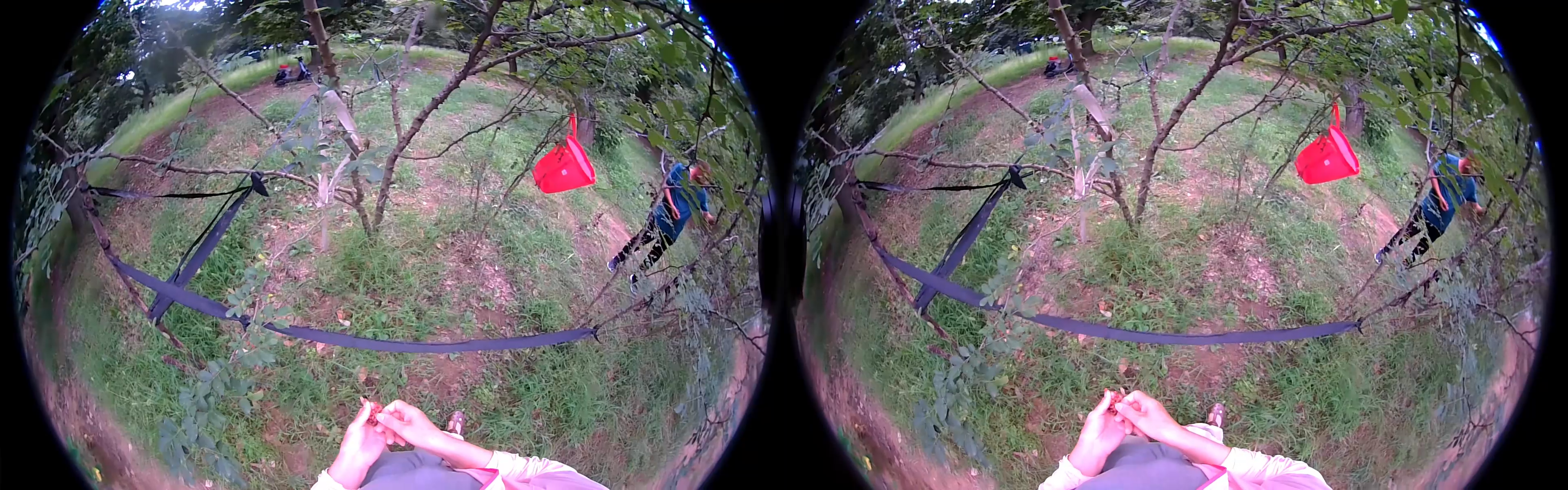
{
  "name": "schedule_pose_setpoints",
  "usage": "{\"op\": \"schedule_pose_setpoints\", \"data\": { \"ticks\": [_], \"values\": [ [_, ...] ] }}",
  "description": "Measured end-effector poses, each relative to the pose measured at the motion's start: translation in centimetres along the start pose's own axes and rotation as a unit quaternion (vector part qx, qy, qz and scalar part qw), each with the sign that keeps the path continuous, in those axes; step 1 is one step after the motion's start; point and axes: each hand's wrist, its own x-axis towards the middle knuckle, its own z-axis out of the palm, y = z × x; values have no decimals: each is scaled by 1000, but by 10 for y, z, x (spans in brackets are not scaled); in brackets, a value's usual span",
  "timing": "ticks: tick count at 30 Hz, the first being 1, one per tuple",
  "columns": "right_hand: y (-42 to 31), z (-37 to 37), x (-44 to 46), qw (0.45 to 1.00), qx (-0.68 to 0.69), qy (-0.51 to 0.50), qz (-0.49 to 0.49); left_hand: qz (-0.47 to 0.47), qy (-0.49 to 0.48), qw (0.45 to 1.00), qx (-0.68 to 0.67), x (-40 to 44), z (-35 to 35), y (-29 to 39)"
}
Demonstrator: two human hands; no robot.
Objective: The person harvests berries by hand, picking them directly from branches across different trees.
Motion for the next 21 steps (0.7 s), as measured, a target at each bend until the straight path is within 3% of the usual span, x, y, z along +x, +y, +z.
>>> {"op": "schedule_pose_setpoints", "data": {
  "ticks": [4, 7, 8, 9, 10, 14, 16, 18, 19, 21],
  "values": [
    [8, -2, -1, 999, 32, -31, -2, 21, 24, 999, -34, -7, 10, 5],
    [-4, -6, -9, 996, -59, 12, -59, 24, 32, 995, -89, -6, 12, 12],
    [-12, -9, -9, 960, -204, 91, -169, 19, 44, 994, -98, -8, 17, 14],
    [-20, -13, -8, 885, -341, 166, -269, 22, 54, 995, -79, -12, 21, 14],
    [-26, -16, -9, 775, -466, 237, -355, 17, 45, 997, -52, -14, 20, 14],
    [-6, -24, -4, 943, -254, 129, -170, -38, -7, 999, 18, -19, 17, 1],
    [-8, -15, -5, 956, -244, 86, -135, -86, -28, 996, 10, -18, 10, 0],
    [7, -15, 1, 934, -289, 92, -192, -92, -31, 995, -15, -22, 17, -2],
    [6, -17, -4, 931, -292, 102, -194, -111, -23, 989, 91, -29, 16, 5],
    [1, -15, -13, 926, -305, 94, -204, -103, 9, 979, 175, -38, 25, 4]
  ]
}}
